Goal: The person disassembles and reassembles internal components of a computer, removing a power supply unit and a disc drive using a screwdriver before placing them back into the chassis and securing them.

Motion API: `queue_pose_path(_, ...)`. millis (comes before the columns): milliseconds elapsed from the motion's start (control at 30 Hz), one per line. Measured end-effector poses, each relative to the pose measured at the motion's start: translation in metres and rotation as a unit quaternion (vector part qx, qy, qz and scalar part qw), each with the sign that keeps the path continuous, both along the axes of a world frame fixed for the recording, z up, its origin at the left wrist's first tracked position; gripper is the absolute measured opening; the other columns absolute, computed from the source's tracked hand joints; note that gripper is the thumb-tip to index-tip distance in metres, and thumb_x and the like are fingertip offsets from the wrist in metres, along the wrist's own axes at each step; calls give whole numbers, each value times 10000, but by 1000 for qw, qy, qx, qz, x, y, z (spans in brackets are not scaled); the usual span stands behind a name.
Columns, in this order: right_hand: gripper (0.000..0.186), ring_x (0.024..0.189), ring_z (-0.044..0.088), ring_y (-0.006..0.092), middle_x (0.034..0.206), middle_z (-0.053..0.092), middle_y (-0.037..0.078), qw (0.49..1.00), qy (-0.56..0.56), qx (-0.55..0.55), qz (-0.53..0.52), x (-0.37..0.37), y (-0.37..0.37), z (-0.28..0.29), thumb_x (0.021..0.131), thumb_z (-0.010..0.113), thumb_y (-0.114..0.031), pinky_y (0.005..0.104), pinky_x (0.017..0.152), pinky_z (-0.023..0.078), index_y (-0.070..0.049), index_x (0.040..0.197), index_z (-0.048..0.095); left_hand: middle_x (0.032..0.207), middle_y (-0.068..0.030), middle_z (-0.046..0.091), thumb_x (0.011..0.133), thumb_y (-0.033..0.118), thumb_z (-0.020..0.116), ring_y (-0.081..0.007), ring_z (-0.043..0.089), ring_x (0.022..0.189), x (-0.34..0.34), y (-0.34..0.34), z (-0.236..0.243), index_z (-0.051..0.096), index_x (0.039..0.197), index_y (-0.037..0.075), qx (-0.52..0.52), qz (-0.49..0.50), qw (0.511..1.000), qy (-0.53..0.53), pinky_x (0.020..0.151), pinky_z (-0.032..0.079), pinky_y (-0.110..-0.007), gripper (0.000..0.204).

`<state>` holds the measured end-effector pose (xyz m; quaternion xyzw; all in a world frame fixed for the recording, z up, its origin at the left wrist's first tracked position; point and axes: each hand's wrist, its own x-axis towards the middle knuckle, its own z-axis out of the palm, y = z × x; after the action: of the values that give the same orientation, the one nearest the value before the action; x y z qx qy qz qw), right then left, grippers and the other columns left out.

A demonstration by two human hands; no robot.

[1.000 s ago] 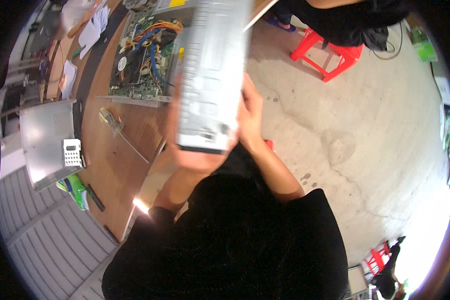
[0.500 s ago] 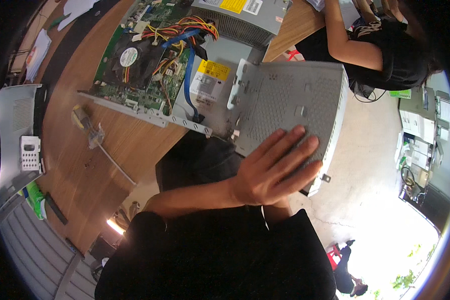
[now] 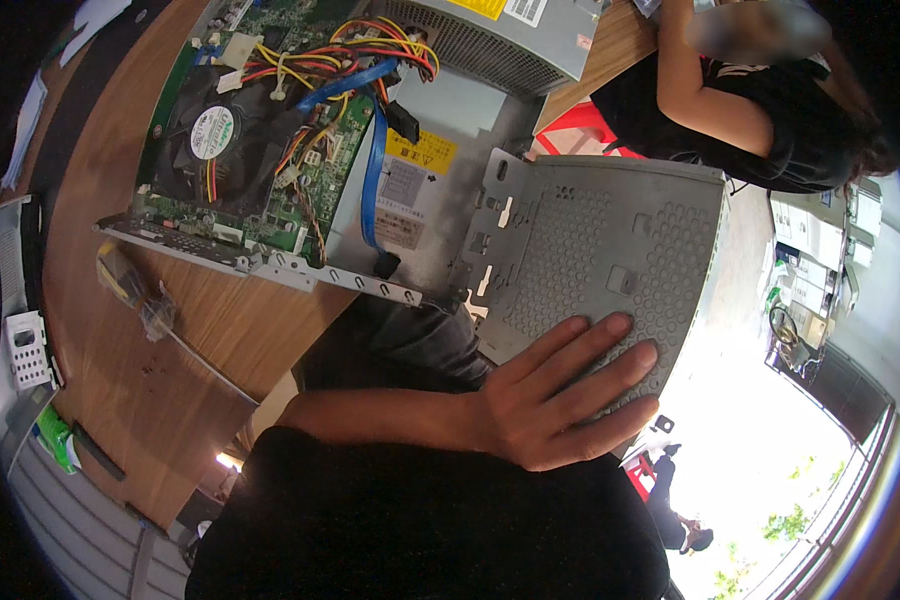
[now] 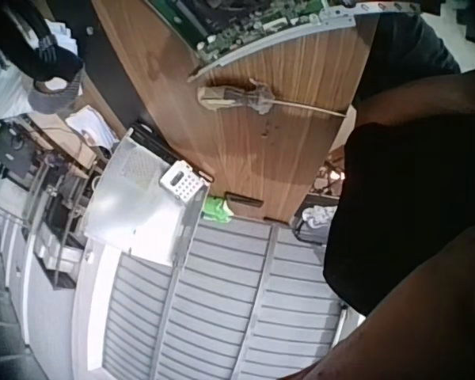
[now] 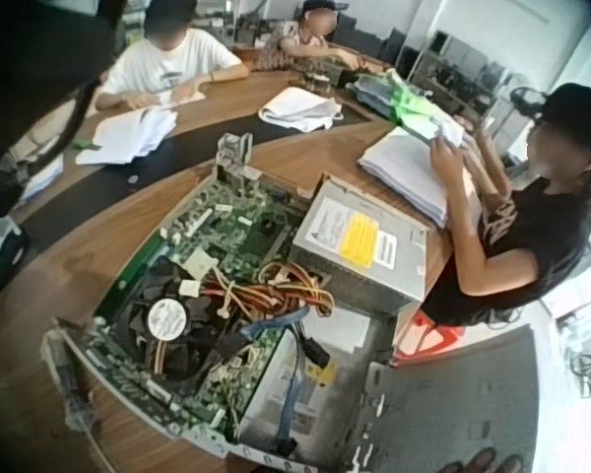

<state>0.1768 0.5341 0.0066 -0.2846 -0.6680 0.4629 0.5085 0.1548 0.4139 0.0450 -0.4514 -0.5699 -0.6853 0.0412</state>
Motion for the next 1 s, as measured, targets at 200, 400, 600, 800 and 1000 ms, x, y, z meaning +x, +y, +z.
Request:
queue_pose_path(200, 401, 1046, 554, 186, 1159, 569, 124, 1000, 4, 9, 2, -10, 15, 9, 954, 540, -85, 304, 918, 449, 82, 1316, 502, 1311, -138, 610, 899, 283, 675, -334, 614, 1185, -1, 1, 3, 541, 1272, 142, -10, 19, 1000, -5, 948, 537, -459, 420)
queue_pose_path(400, 409, 1054, 551, 189, 1170, 565, 128, 1000, 5, 16, 18, -28, 32, 16, 953, 535, -82, 306, 924, 446, 86, 1323, 492, 1308, -150, 608, 887, 244, 690, -345, 622, 1169, -10, 1, 3, 541, 1263, 150, -17, 19, 1000, 13, 949, 533, -451, 415)
queue_pose_path(600, 417, 1062, 549, 193, 1182, 562, 132, 999, -9, 28, 37, -60, 60, 33, 952, 530, -80, 309, 931, 442, 90, 1329, 481, 1289, -155, 617, 885, 246, 695, -340, 632, 1153, -17, -3, -6, 537, 1262, 156, 0, 7, 1000, 14, 934, 544, -444, 419)
queue_pose_path(800, 424, 1070, 546, 197, 1194, 558, 136, 996, -43, 34, 74, -103, 96, 55, 952, 525, -77, 311, 938, 439, 94, 1336, 470, 1278, -141, 626, 873, 249, 716, -327, 644, 1132, -20, -3, -8, 542, 1257, 166, 45, 47, 998, -18, 889, 580, -411, 429)
queue_pose_path(1000, 432, 1077, 544, 200, 1205, 554, 140, 992, -69, 40, 97, -127, 110, 61, 951, 520, -75, 314, 945, 436, 98, 1342, 459, 1285, -127, 624, 864, 262, 726, -312, 648, 1126, -20, -1, -12, 563, 1248, 187, 77, 56, 995, -33, 861, 593, -399, 423)
